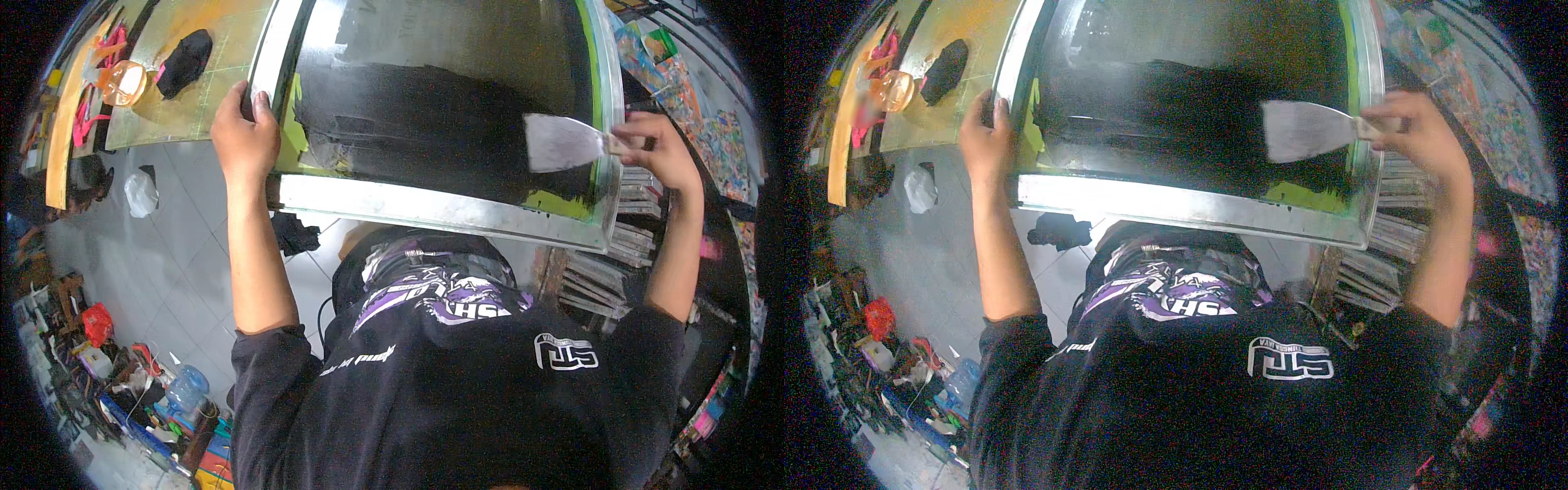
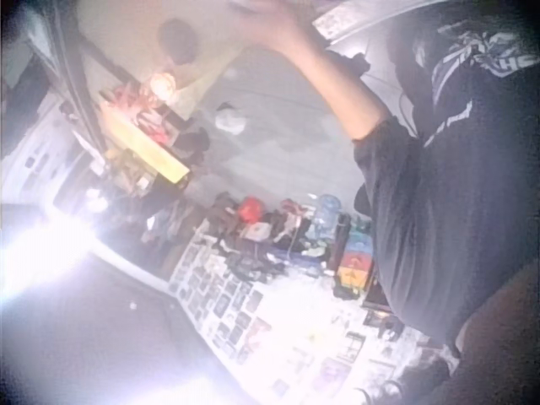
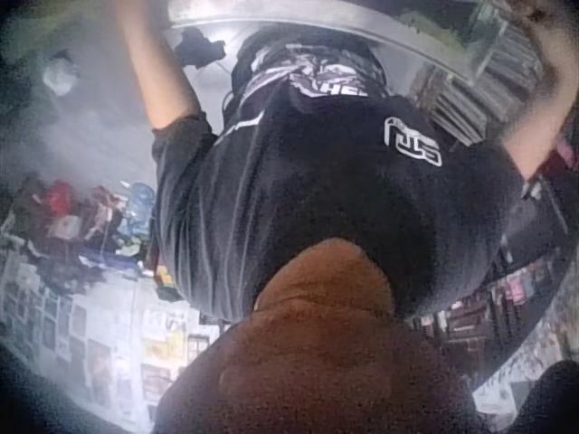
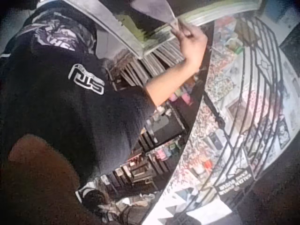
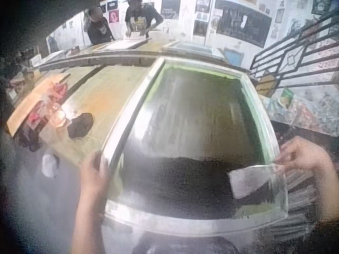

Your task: The person scoops black ink from a container and spreads it across a screen-printing frame using a metal spatula. They repeatedly apply and smooth the ink, then wipe the surface with a cloth and spray it with a liquid from a bottle.

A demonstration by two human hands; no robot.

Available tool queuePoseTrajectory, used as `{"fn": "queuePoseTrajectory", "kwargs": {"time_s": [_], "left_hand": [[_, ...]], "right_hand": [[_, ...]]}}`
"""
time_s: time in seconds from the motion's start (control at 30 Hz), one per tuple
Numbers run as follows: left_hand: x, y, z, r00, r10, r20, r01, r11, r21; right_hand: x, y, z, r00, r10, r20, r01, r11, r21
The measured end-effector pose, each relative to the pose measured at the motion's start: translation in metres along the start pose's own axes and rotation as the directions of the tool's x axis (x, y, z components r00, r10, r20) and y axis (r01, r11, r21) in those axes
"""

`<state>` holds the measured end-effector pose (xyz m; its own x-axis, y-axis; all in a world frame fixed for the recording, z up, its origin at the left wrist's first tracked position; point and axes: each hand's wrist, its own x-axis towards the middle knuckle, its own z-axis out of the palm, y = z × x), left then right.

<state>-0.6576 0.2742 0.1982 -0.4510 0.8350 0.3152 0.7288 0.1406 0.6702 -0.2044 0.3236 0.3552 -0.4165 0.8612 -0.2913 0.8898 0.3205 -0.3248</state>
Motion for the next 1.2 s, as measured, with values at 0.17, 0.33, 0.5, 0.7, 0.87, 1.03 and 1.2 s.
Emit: {"fn": "queuePoseTrajectory", "kwargs": {"time_s": [0.17, 0.33, 0.5, 0.7, 0.87, 1.03, 1.2], "left_hand": [[0.002, -0.007, 0.001, 1.000, -0.006, -0.023, 0.005, 0.999, -0.036], [0.004, -0.005, 0.001, 0.999, 0.039, -0.035, -0.038, 0.999, 0.027], [0.000, -0.001, 0.000, 0.999, 0.031, -0.044, -0.029, 0.998, 0.048], [0.001, -0.002, 0.001, 0.997, 0.050, -0.052, -0.049, 0.998, 0.029], [0.001, -0.009, 0.004, 0.998, 0.048, -0.049, -0.047, 0.999, 0.020], [0.001, -0.003, 0.002, 0.998, 0.042, -0.050, -0.043, 0.999, -0.005], [0.004, -0.004, 0.004, 0.999, 0.009, -0.031, -0.009, 1.000, 0.001]], "right_hand": [[-0.003, 0.008, 0.025, 0.998, 0.069, -0.008, -0.068, 0.997, 0.027], [0.010, -0.022, 0.059, 0.999, -0.045, -0.029, 0.050, 0.980, 0.194], [0.024, -0.047, 0.080, 0.989, -0.147, -0.034, 0.150, 0.979, 0.141], [0.042, -0.082, 0.103, 0.952, -0.277, -0.129, 0.290, 0.952, 0.094], [0.052, -0.114, 0.114, 0.927, -0.331, -0.174, 0.330, 0.943, -0.035], [0.056, -0.144, 0.128, 0.920, -0.300, -0.251, 0.294, 0.954, -0.063], [0.071, -0.126, 0.126, 0.929, -0.208, -0.306, 0.275, 0.942, 0.194]]}}
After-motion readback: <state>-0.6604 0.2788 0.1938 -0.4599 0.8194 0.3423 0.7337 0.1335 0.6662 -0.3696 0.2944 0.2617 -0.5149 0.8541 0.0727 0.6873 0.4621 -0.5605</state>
